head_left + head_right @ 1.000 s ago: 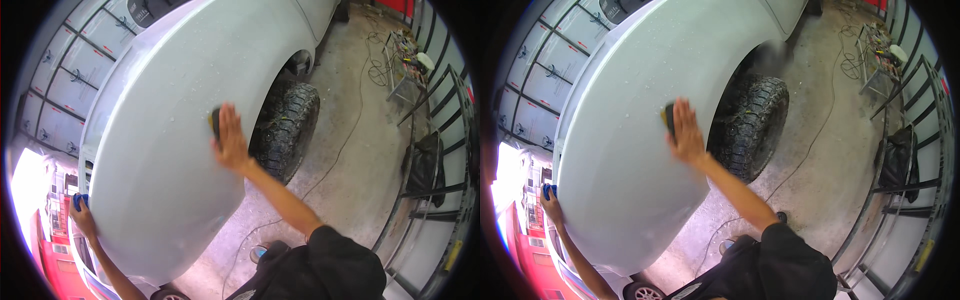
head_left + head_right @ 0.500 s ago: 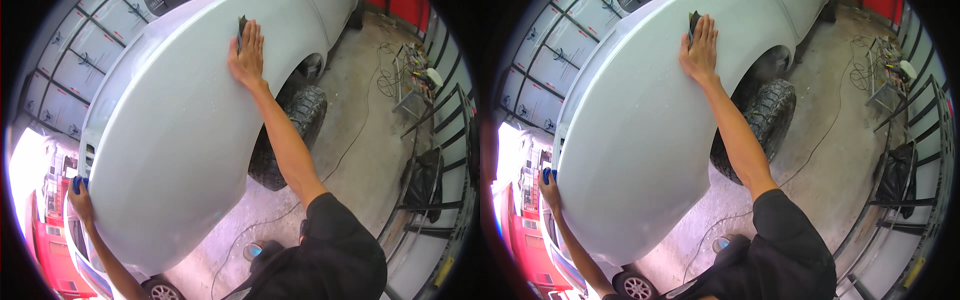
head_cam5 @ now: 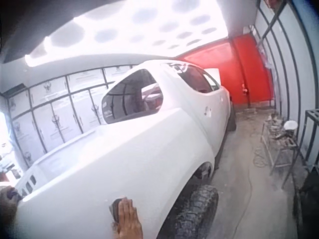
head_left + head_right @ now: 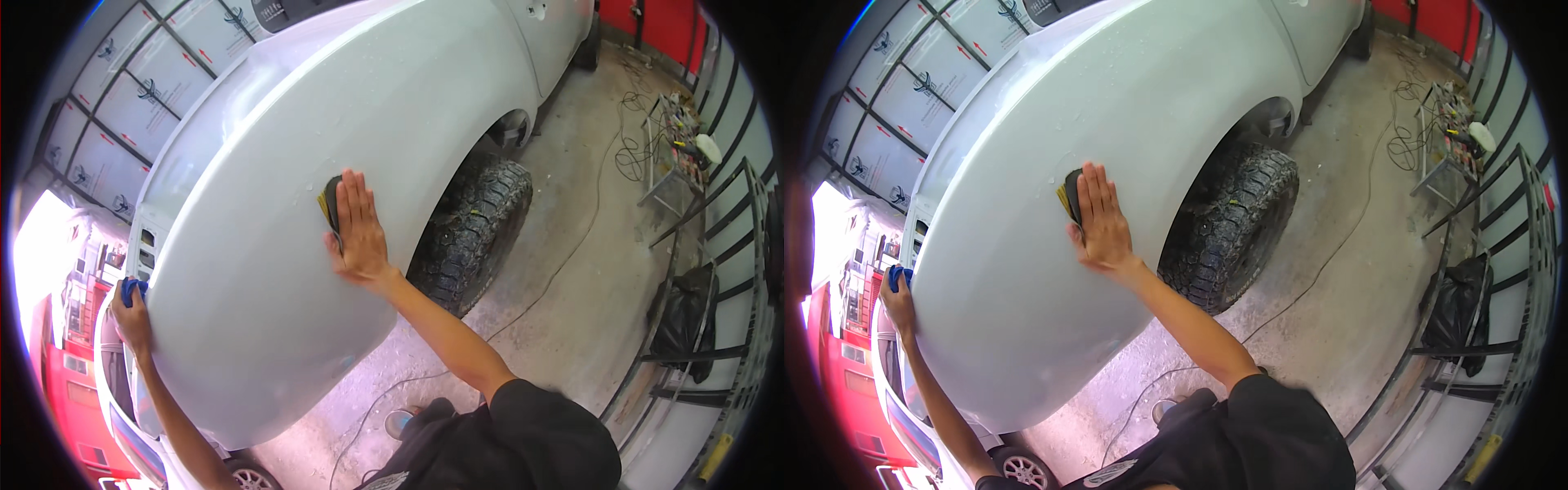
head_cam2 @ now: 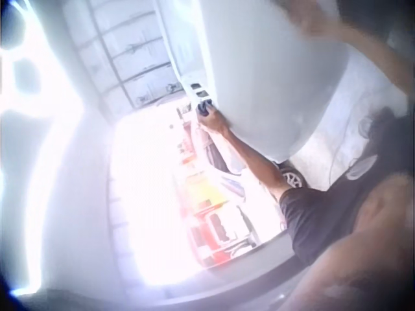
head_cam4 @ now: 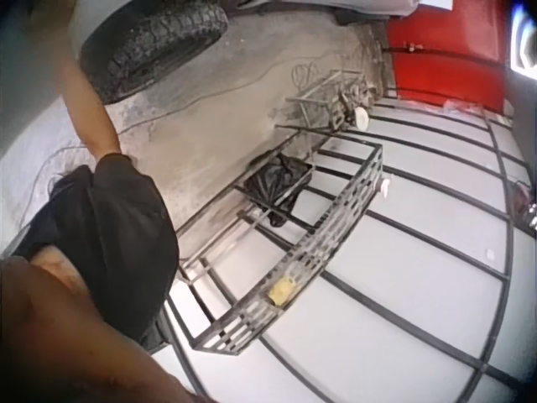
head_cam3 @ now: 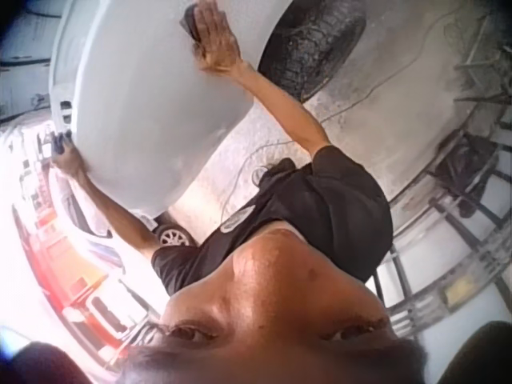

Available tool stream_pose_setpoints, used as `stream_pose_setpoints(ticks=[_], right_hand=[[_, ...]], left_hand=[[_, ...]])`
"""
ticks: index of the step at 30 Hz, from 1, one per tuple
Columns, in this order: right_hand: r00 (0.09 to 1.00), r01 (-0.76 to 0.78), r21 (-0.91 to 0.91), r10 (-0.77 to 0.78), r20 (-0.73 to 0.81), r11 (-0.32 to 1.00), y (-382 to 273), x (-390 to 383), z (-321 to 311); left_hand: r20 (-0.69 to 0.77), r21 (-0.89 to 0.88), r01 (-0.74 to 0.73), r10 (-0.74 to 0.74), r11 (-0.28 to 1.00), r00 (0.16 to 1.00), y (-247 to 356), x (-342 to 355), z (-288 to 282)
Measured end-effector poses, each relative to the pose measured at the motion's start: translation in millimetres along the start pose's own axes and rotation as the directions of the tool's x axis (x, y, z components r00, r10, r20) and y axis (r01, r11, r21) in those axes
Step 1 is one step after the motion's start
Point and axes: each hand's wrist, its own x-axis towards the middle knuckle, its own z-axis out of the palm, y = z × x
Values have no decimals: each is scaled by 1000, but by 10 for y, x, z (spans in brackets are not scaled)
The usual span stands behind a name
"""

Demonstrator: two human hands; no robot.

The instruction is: Wet sanding the rear body panel of a white pickup truck using a sanding block and a wet cloth.

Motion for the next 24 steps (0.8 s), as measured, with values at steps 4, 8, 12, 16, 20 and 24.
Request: stream_pose_setpoints(ticks=[4,8,12,16,20,24], right_hand=[[997,0,-210,-17,-81,978,597,955,-338],[992,-110,-142,101,-74,984,342,769,-242],[998,57,-16,-57,5,998,17,185,-28],[989,-83,-169,61,-134,982,646,1579,-388],[995,68,-138,-77,-59,988,-41,797,55],[985,157,-180,-166,-36,971,342,1206,-246]], left_hand=[[24,-30,-20,20,999,999,-60,127,32],[-76,7,-74,74,997,994,58,35,68],[-82,72,-80,86,994,993,-121,39,-15],[36,19,-1,0,1000,999,331,56,118],[-110,43,-93,97,995,989,73,29,33],[-50,-33,-90,88,995,995,269,63,29]])
